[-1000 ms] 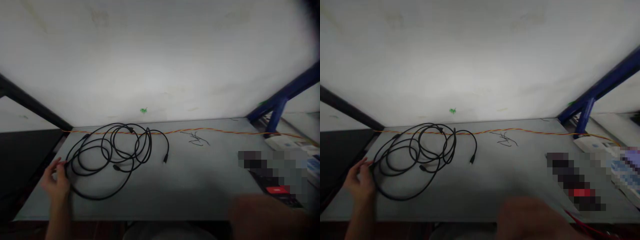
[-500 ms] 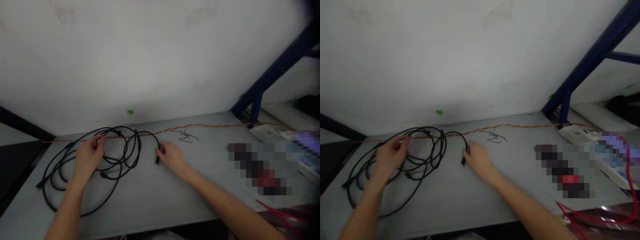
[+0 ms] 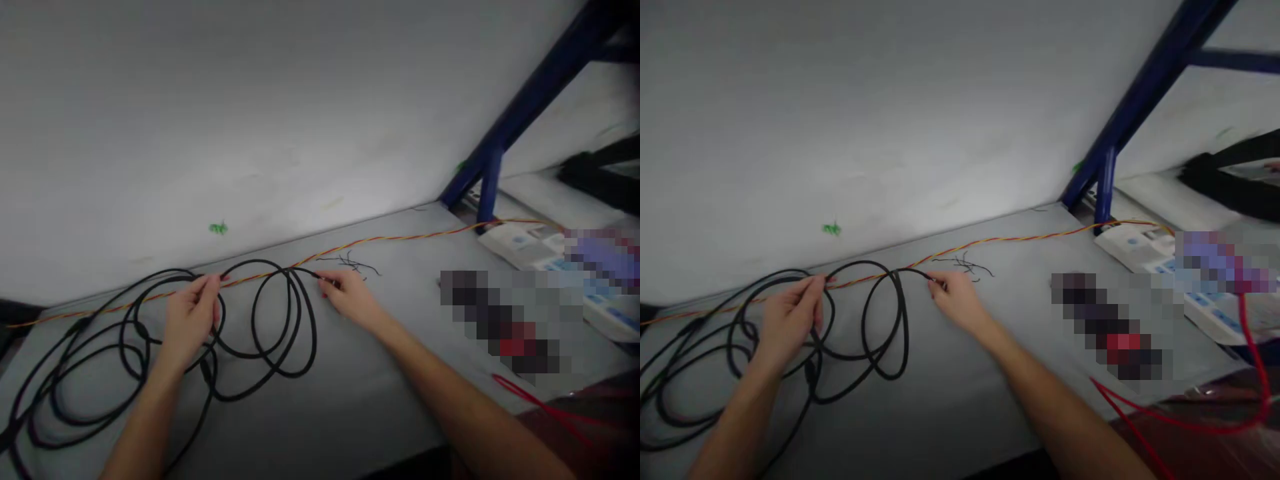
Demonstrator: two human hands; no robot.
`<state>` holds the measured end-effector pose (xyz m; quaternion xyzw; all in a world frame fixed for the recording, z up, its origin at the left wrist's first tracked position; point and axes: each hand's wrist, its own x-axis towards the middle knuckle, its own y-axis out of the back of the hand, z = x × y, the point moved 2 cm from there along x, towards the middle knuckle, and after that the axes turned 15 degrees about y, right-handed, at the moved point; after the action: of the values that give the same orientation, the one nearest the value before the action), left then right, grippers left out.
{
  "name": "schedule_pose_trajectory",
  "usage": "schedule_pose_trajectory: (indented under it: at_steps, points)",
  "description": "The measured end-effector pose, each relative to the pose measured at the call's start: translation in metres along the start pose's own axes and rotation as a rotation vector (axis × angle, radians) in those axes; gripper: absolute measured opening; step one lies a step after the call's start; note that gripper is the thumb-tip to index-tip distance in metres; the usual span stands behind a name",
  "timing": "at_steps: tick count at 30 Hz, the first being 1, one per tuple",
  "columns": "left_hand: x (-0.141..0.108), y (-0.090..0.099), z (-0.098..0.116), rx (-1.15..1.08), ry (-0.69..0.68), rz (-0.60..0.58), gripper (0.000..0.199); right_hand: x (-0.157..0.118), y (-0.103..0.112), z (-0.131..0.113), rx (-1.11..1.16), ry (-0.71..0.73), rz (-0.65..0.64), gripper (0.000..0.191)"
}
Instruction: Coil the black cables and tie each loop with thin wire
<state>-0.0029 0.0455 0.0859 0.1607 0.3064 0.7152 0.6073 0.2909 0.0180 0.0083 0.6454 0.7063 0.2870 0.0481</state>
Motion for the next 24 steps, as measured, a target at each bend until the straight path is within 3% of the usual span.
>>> schedule_pose_trajectory:
  at_steps: [3,6,9,12,18,24]
  points:
    - [0.0,-0.022,-0.021,0.075,-0.009,-0.042,0.043,0.001,0.006,0.004,-0.091,-0.029,0.001,0.03]
    - [-0.007,-0.036,-0.031,0.174,-0.123,0.0,0.041,0.001,0.008,0.005,-0.149,-0.014,-0.026,0.028]
    - [-0.014,-0.045,-0.033,0.263,-0.302,0.079,0.037,0.001,0.009,0.001,-0.209,0.005,-0.078,0.05]
    - [-0.019,-0.051,-0.033,0.354,-0.41,0.088,0.039,0.001,0.01,-0.007,-0.152,0.044,-0.117,0.054]
    - [-0.021,-0.055,-0.035,0.315,-0.402,-0.101,0.052,-0.003,0.004,-0.017,-0.128,0.103,-0.17,0.036]
    - [-0.03,-0.052,-0.041,-0.026,-0.217,-0.362,0.065,-0.004,-0.003,-0.005,-0.07,-0.002,-0.03,0.028]
